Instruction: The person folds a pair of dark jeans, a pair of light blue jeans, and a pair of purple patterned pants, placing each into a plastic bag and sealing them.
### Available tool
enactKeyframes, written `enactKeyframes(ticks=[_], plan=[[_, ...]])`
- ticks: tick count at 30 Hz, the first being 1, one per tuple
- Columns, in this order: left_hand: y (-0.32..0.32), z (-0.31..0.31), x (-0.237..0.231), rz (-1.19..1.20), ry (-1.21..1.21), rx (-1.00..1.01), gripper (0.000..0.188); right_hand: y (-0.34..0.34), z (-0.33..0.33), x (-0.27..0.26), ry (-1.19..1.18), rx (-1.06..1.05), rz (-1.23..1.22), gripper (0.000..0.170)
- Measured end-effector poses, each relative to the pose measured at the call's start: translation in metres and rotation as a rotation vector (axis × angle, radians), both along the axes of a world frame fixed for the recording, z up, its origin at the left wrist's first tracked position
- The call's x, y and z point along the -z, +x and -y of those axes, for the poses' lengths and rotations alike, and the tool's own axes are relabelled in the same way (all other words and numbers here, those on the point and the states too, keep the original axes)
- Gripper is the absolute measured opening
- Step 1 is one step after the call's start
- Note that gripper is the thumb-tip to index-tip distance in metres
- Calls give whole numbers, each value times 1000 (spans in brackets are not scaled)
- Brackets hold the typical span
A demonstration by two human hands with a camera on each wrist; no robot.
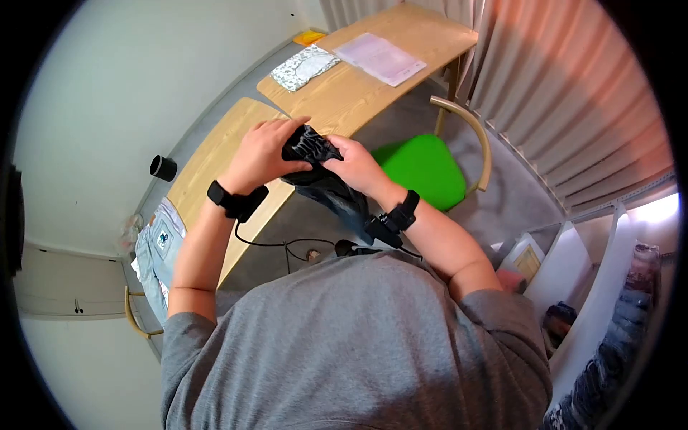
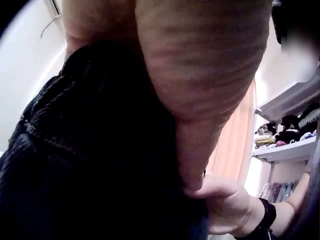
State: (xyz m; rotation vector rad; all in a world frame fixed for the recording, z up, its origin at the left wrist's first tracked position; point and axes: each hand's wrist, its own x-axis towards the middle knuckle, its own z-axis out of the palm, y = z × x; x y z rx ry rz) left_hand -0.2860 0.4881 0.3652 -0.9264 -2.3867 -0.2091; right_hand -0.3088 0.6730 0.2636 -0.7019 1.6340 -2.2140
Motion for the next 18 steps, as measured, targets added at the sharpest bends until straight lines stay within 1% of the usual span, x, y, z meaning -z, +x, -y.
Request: enactKeyframes(ticks=[1,2,3,4,5,6,8,9,10,12,13,14,16,17,18], plan=[[-4,1,4,282,15,-72,55,-2,-1,6,54,18,-53,36],[-7,2,9,564,27,-144,52,-4,-4,11,53,24,-38,36],[-10,-1,12,588,19,-124,44,-6,-8,15,53,7,-32,36],[-11,-3,15,599,16,-116,44,-8,-12,17,53,-9,-29,35],[-12,-5,17,573,-13,-108,39,-11,-18,20,127,-22,-20,41],[-12,-7,17,546,-42,-99,35,-8,-24,22,124,-13,-9,41],[-14,-11,10,541,-44,-75,34,-6,-37,24,179,74,-124,41],[-15,-12,4,528,-40,-60,33,-6,-46,31,179,80,-136,51],[-15,-12,-3,535,-46,-52,33,-6,-55,40,175,88,-128,51],[-14,-12,-21,531,-2,-17,30,-5,-74,62,299,157,-246,60],[-13,-13,-32,508,-14,-7,32,-6,-81,79,340,152,-215,64],[-7,-16,-45,505,29,-13,34,-5,-87,97,336,157,-208,64],[-7,-13,-63,504,-27,-51,34,1,-95,123,558,257,-187,66],[-6,-13,-69,492,2,-64,33,2,-95,138,604,283,-166,71],[-5,-15,-74,485,32,-63,32,2,-95,154,596,284,-161,71]])
